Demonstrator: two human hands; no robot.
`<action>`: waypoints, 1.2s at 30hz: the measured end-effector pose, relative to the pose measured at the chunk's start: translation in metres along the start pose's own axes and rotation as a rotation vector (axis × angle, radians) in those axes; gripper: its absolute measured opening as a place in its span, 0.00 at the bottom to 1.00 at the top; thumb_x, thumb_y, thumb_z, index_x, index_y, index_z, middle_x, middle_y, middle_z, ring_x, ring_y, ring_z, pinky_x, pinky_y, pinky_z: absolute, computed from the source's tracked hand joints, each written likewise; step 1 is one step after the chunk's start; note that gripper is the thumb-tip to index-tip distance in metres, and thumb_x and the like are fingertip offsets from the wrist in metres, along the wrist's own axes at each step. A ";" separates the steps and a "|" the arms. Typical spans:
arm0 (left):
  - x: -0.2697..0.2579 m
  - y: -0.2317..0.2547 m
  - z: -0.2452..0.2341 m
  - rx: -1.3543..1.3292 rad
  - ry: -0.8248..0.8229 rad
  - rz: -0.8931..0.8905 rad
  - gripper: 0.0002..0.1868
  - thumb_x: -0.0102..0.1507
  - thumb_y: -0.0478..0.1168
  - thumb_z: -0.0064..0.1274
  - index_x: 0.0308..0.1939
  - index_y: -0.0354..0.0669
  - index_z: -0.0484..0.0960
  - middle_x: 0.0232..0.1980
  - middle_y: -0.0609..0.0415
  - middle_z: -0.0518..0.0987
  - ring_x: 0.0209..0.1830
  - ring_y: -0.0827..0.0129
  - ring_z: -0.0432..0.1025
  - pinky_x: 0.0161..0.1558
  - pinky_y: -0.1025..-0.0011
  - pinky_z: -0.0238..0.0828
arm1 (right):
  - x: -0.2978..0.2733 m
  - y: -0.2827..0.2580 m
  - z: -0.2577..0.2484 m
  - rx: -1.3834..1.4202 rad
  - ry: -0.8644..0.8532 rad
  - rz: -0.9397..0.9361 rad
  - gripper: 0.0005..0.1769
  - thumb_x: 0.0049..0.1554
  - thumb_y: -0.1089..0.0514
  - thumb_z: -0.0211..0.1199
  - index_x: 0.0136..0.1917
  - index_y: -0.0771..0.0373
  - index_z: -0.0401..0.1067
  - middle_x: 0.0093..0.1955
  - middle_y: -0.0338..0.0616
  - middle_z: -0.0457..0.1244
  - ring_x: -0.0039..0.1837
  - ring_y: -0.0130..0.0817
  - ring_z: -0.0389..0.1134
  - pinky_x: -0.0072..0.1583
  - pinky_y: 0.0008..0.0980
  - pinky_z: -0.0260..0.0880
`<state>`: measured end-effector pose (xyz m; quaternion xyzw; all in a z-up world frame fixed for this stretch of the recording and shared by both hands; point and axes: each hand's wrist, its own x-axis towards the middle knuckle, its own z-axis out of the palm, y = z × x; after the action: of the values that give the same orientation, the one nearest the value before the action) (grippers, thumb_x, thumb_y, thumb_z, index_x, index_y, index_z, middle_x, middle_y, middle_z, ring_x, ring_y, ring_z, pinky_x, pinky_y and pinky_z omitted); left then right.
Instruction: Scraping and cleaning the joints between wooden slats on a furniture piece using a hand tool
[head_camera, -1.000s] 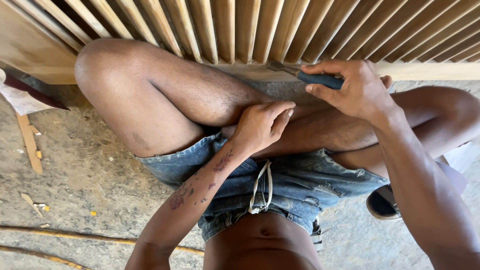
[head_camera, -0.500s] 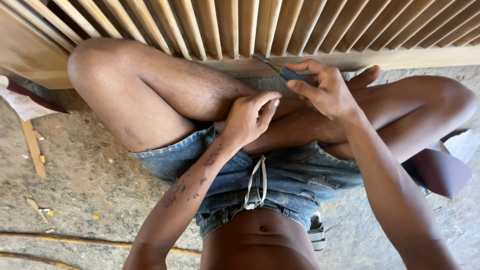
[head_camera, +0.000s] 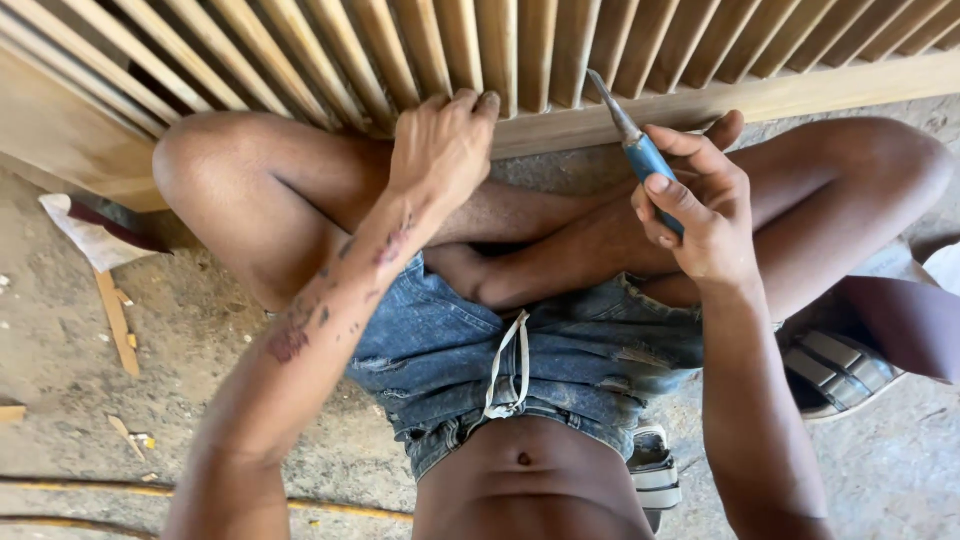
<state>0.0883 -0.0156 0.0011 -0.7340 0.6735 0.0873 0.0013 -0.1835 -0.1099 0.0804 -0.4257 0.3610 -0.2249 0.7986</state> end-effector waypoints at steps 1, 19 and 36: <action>0.006 -0.002 -0.001 0.008 0.000 0.012 0.18 0.62 0.27 0.48 0.56 0.30 0.82 0.36 0.43 0.81 0.19 0.69 0.69 0.11 0.73 0.69 | 0.001 -0.001 0.000 0.009 0.007 -0.009 0.22 0.63 0.66 0.59 0.71 0.64 0.66 0.38 0.46 0.62 0.35 0.23 0.59 0.32 0.13 0.51; 0.025 -0.002 -0.010 0.272 -0.159 0.296 0.11 0.60 0.31 0.53 0.23 0.43 0.81 0.19 0.54 0.75 0.16 0.72 0.68 0.21 0.68 0.70 | 0.009 -0.008 -0.008 -0.031 -0.010 -0.060 0.22 0.64 0.66 0.56 0.71 0.67 0.63 0.39 0.40 0.61 0.37 0.22 0.59 0.35 0.14 0.54; 0.014 -0.021 0.001 0.554 0.206 0.573 0.08 0.69 0.39 0.52 0.46 0.40 0.83 0.31 0.58 0.83 0.19 0.82 0.70 0.21 0.85 0.60 | 0.008 -0.006 -0.014 -0.103 -0.048 -0.065 0.25 0.64 0.61 0.61 0.73 0.63 0.63 0.36 0.36 0.61 0.33 0.18 0.57 0.34 0.14 0.53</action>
<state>0.1103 -0.0277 -0.0037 -0.4934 0.8454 -0.1744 0.1071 -0.1895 -0.1264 0.0770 -0.4830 0.3387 -0.2215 0.7765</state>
